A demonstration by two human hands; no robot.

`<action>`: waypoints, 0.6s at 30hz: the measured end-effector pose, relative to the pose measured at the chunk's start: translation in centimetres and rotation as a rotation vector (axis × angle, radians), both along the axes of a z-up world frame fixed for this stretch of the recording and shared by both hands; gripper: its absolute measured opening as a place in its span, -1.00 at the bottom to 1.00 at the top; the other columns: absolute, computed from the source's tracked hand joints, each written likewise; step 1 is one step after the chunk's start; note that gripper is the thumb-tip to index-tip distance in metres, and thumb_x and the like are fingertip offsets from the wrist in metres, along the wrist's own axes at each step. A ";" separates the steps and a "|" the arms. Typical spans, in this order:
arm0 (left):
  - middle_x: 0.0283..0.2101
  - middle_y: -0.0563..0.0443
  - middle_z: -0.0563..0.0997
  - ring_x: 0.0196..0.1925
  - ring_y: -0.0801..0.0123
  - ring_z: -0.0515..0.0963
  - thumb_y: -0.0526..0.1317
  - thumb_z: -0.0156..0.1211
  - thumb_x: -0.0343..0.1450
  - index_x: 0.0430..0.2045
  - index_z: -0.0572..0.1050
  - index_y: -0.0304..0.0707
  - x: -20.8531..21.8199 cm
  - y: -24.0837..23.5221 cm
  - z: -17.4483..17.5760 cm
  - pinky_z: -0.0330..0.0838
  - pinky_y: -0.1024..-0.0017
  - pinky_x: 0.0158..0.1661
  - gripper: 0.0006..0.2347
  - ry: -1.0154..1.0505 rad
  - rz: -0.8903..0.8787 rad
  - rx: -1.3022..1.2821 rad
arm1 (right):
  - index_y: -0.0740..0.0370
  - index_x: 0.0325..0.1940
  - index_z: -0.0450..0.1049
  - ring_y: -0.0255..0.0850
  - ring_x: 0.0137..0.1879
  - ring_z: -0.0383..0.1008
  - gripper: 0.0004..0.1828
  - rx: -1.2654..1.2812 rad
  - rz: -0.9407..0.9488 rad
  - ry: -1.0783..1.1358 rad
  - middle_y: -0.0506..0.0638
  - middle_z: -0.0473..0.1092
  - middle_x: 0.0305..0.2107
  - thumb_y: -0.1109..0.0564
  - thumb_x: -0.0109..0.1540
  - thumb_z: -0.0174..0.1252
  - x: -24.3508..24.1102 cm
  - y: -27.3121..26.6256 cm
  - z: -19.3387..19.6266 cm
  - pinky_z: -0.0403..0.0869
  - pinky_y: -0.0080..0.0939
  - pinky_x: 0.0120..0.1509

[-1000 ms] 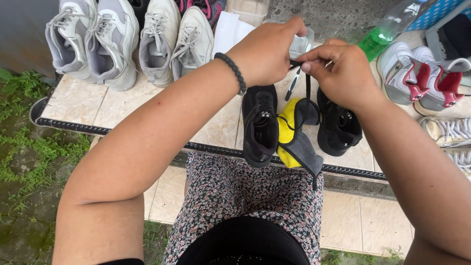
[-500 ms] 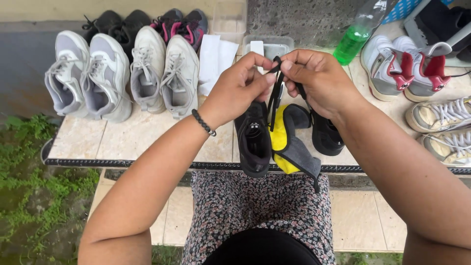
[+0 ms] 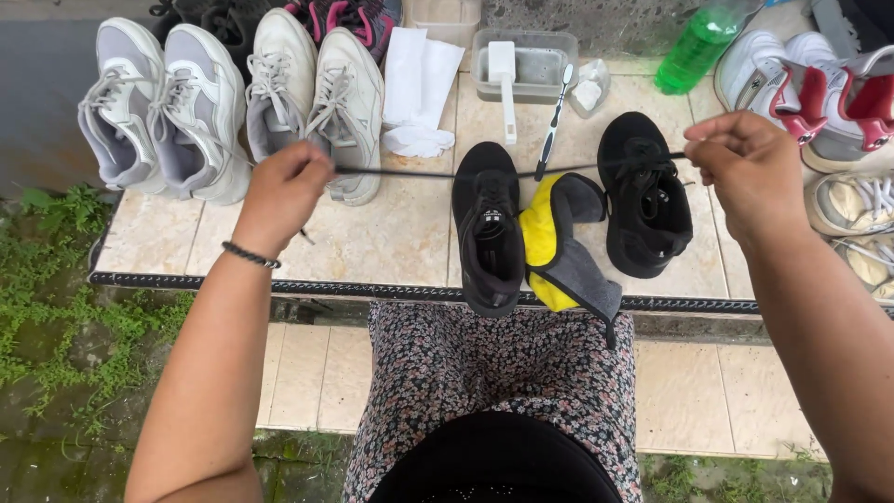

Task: Polishing a black sneaker with a yellow microfiber cloth and adjusting the laces.

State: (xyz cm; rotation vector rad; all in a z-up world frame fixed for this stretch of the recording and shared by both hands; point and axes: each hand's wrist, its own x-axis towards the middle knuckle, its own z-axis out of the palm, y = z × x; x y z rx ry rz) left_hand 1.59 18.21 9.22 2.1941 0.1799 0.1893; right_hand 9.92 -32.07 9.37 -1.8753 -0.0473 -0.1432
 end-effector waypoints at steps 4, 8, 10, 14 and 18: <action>-0.60 0.08 0.24 -0.48 0.36 0.22 -0.16 -0.09 0.48 -0.66 0.20 -0.11 -1.2 1.5 -4.0 0.03 0.35 -0.40 -0.74 0.148 0.102 0.153 | 0.09 -0.21 0.50 -0.52 -0.52 0.01 -0.87 -0.106 -0.141 0.005 -0.29 0.16 -0.65 0.30 0.30 0.12 0.5 -1.4 -3.0 0.01 -0.47 -0.39; -0.06 -0.16 0.55 -0.07 -0.04 0.58 -0.12 0.02 0.40 -0.11 0.50 -0.20 -0.2 -1.4 -8.0 0.42 0.04 -0.12 -0.73 0.308 0.077 0.479 | 0.10 -0.06 0.60 0.01 0.12 0.35 -0.68 -0.500 -0.037 -0.553 0.13 0.39 -0.05 0.33 0.12 0.25 1.2 1.1 -5.7 0.28 0.02 0.29; 0.11 -0.24 0.44 0.02 -0.10 0.55 -0.06 0.14 0.39 0.01 0.47 -0.30 0.2 -4.2 -9.5 0.37 -0.02 0.03 -0.62 0.156 0.046 0.413 | 0.11 -0.05 0.57 0.07 0.27 0.38 -0.68 -0.403 0.083 -0.573 0.20 0.41 0.07 0.35 0.14 0.26 -0.8 5.9 -4.8 0.26 0.10 0.41; -0.31 -0.07 0.66 -0.21 -0.01 0.67 -0.18 0.17 0.40 -0.29 0.64 -0.08 0.3 -10.0 -10.3 0.51 0.04 -0.13 -0.87 -0.154 -0.041 0.298 | 0.31 0.08 0.57 0.31 0.27 0.39 -0.61 -0.293 0.476 -0.330 0.31 0.48 0.01 0.48 0.20 0.11 -3.3 13.0 -5.0 0.06 0.30 0.46; -0.03 -0.24 0.63 0.01 -0.14 0.63 -0.19 0.08 0.49 0.03 0.55 -0.20 0.6 -13.3 -10.2 0.49 -0.04 0.03 -0.74 -0.102 -0.187 0.040 | 0.27 0.21 0.52 0.28 0.30 0.38 -0.64 -0.384 0.540 -0.226 0.26 0.49 0.05 0.35 0.33 0.06 -1.9 14.1 -8.9 -0.16 0.41 0.59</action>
